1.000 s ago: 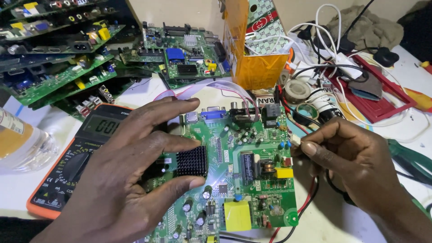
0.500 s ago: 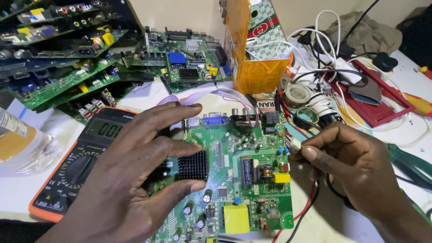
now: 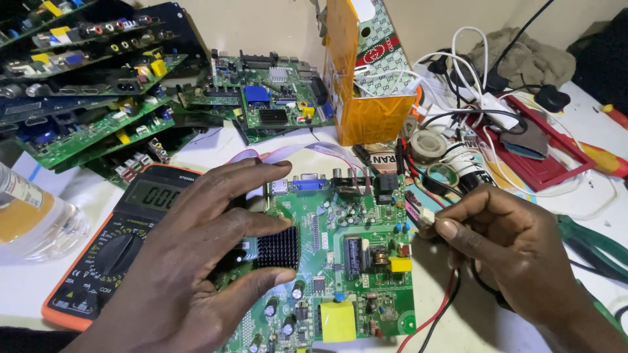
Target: Connecting various ribbon cables and wire connectors to a television circuit board on a repair bench.
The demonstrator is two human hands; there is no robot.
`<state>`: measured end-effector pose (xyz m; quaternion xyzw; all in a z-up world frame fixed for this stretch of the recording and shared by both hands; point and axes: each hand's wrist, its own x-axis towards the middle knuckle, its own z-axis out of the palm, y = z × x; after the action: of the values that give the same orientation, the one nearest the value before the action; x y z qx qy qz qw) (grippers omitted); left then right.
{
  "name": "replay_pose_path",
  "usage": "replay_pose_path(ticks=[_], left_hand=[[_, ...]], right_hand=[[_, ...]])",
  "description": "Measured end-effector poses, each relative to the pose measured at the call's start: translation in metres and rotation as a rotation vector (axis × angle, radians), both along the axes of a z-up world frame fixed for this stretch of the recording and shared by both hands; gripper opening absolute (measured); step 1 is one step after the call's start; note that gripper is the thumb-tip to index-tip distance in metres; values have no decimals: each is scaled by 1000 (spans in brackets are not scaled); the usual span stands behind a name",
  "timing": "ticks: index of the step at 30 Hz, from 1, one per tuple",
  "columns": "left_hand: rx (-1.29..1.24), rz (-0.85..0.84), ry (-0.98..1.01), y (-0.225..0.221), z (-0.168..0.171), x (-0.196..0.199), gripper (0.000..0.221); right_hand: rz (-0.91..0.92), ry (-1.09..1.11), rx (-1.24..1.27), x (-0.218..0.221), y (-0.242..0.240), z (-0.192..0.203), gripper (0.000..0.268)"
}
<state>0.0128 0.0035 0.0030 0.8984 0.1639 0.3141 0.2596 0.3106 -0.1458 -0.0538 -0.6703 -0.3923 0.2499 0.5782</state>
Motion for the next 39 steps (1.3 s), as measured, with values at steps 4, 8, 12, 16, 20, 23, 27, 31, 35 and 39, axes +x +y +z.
replay_pose_path(ticks=[4,8,12,16,20,23,27,31,35,39], left_hand=[[-2,-8,-15,-1,1,1,31],[13,-3,17,1,0,0,31],[68,23,12,4,-2,0,30],[99,107,13,7,-11,-1,32],[97,250,48,15,-27,3,37],[53,341,118,16,-34,3,35],[55,404,163,15,-42,6,38],[148,469,267,14,-47,8,37],[110,465,318,16,-53,7,40],[103,465,310,15,-55,7,37]], right_hand=[[5,6,-5,1,0,0,9],[-11,39,-10,0,1,0,11],[15,20,21,1,1,-2,10],[0,53,15,-1,2,0,9],[-16,31,2,-2,2,-2,10],[-55,9,-47,-9,4,5,10],[-97,-6,-95,-13,7,10,9],[-93,-6,-134,-9,5,7,8],[-25,-5,-61,-3,0,-3,7],[-45,8,-79,-7,2,1,8]])
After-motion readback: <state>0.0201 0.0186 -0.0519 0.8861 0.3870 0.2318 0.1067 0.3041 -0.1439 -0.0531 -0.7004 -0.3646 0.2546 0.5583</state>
